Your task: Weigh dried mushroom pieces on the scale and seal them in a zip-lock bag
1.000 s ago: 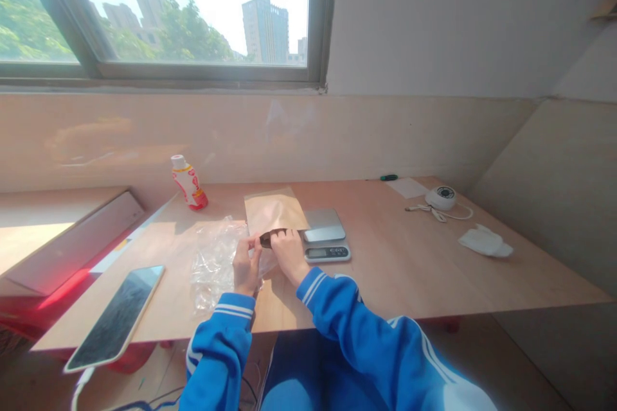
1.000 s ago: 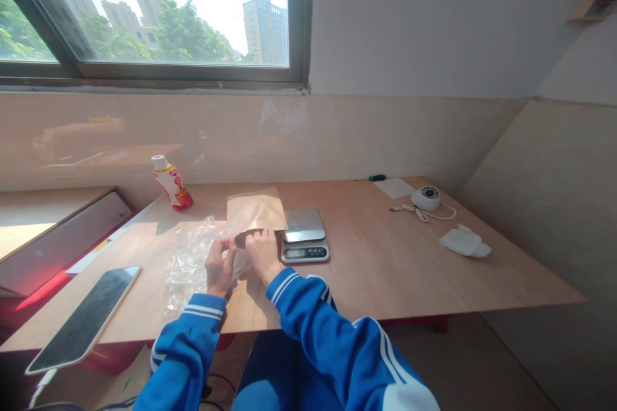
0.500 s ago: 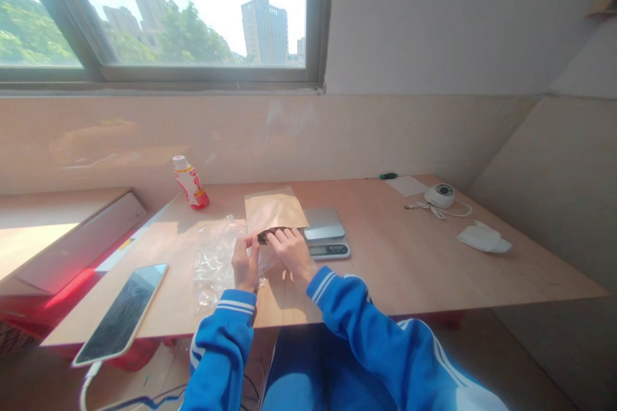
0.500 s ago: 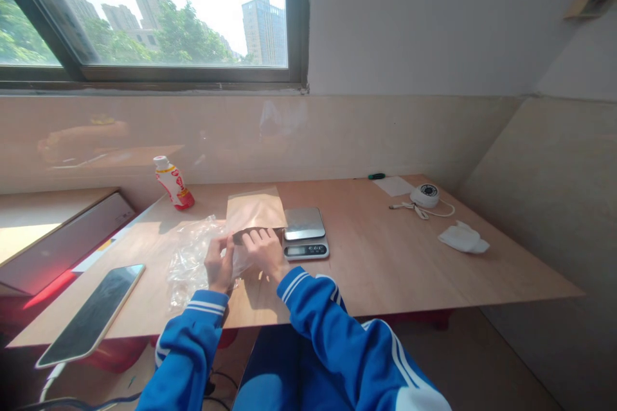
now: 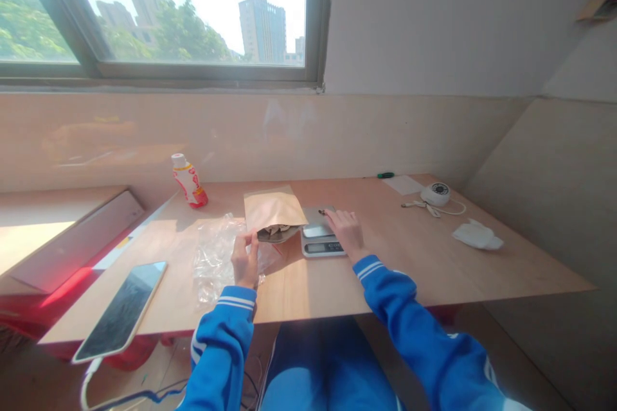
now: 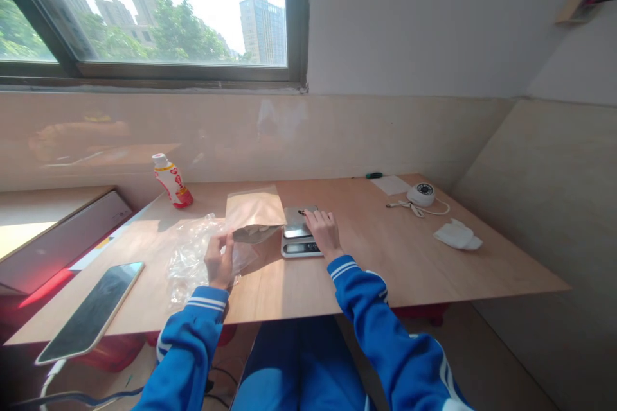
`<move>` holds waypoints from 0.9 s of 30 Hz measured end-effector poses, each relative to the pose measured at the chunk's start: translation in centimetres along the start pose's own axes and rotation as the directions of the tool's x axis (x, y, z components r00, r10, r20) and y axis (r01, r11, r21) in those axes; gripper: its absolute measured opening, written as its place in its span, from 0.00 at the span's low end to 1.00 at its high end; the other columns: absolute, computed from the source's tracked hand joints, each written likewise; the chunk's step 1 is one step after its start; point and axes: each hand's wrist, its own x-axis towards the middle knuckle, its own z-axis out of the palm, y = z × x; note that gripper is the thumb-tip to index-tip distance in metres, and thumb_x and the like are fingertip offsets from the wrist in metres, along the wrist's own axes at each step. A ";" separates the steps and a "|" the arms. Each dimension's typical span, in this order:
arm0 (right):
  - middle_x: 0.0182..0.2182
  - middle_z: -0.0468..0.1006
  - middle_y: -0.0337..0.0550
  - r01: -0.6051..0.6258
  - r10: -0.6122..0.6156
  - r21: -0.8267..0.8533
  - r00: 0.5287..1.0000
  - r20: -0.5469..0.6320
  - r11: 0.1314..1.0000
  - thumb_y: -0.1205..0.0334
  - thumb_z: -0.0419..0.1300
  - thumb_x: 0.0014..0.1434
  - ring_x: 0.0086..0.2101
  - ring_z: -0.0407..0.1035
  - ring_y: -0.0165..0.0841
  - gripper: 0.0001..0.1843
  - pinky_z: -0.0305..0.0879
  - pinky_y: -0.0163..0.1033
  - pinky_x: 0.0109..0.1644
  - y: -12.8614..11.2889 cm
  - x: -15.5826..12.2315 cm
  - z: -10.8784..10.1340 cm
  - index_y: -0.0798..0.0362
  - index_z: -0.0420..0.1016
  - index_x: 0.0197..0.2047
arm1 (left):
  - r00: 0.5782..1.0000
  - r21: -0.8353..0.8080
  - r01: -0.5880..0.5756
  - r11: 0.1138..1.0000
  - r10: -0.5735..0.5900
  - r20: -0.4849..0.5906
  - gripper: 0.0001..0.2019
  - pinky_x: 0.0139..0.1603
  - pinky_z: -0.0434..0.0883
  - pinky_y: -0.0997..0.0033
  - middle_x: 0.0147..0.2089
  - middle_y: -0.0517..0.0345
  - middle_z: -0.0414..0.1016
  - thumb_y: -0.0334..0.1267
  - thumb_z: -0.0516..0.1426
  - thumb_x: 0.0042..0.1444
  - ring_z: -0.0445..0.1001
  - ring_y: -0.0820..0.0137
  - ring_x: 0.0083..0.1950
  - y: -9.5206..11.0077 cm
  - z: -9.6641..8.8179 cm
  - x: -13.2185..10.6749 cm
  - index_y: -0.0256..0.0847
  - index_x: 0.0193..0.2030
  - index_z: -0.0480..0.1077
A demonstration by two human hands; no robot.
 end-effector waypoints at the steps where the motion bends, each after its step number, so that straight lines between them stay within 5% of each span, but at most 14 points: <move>1: 0.30 0.75 0.46 0.022 -0.022 -0.007 0.999 0.039 1.000 0.61 0.44 0.69 0.33 0.67 0.35 0.19 0.54 0.39 0.39 0.4 0.1 0.5 0.55 0.75 0.48 | 1.000 -0.008 -0.001 1.000 0.001 -0.003 0.12 0.42 0.70 0.68 0.36 0.55 0.75 0.46 0.53 0.59 0.73 0.68 0.38 0.0 0.0 0.0 0.38 0.38 0.70; 4: 0.33 0.76 0.48 0.064 -0.065 0.012 0.994 0.089 0.998 0.62 0.47 0.67 0.35 0.67 0.35 0.16 0.57 0.39 0.41 0.6 0.0 1.3 0.55 0.75 0.45 | 1.000 -0.017 0.000 1.000 0.000 -0.010 0.12 0.41 0.70 0.68 0.36 0.56 0.75 0.46 0.53 0.58 0.73 0.68 0.38 0.0 0.0 0.0 0.39 0.39 0.70; 7: 0.36 0.76 0.48 0.058 -0.060 0.124 0.998 0.007 0.991 0.62 0.48 0.67 0.38 0.68 0.35 0.15 0.60 0.39 0.44 -0.9 -0.4 0.5 0.56 0.73 0.47 | 1.000 -0.009 -0.001 1.000 0.000 -0.006 0.12 0.41 0.70 0.68 0.35 0.57 0.75 0.46 0.53 0.58 0.73 0.69 0.38 -0.1 0.0 0.0 0.39 0.39 0.70; 14: 0.41 0.74 0.47 0.377 -0.401 0.416 0.915 -0.032 0.827 0.68 0.44 0.66 0.44 0.68 0.31 0.16 0.66 0.34 0.47 -9.9 0.5 -2.4 0.57 0.68 0.52 | 1.000 0.003 -0.003 1.000 0.003 -0.011 0.13 0.41 0.70 0.68 0.37 0.56 0.75 0.46 0.52 0.59 0.73 0.69 0.38 0.1 0.0 0.0 0.39 0.40 0.70; 19: 0.42 0.74 0.53 0.307 -0.351 0.254 0.925 0.149 0.917 0.74 0.48 0.62 0.44 0.68 0.38 0.14 0.67 0.41 0.48 -14.1 1.9 -1.5 0.62 0.67 0.50 | 0.999 0.014 -0.017 1.000 0.018 -0.046 0.12 0.41 0.70 0.68 0.37 0.56 0.74 0.46 0.52 0.60 0.72 0.69 0.37 0.5 -0.2 0.1 0.40 0.40 0.70; 27: 0.40 0.76 0.52 0.141 -0.209 0.241 0.935 0.285 0.960 0.68 0.51 0.64 0.42 0.68 0.40 0.12 0.64 0.43 0.48 -15.0 2.3 0.3 0.60 0.69 0.49 | 0.998 0.033 0.025 0.999 -0.023 -0.064 0.13 0.40 0.69 0.68 0.34 0.57 0.72 0.47 0.51 0.59 0.71 0.69 0.35 0.5 -0.2 0.1 0.40 0.38 0.69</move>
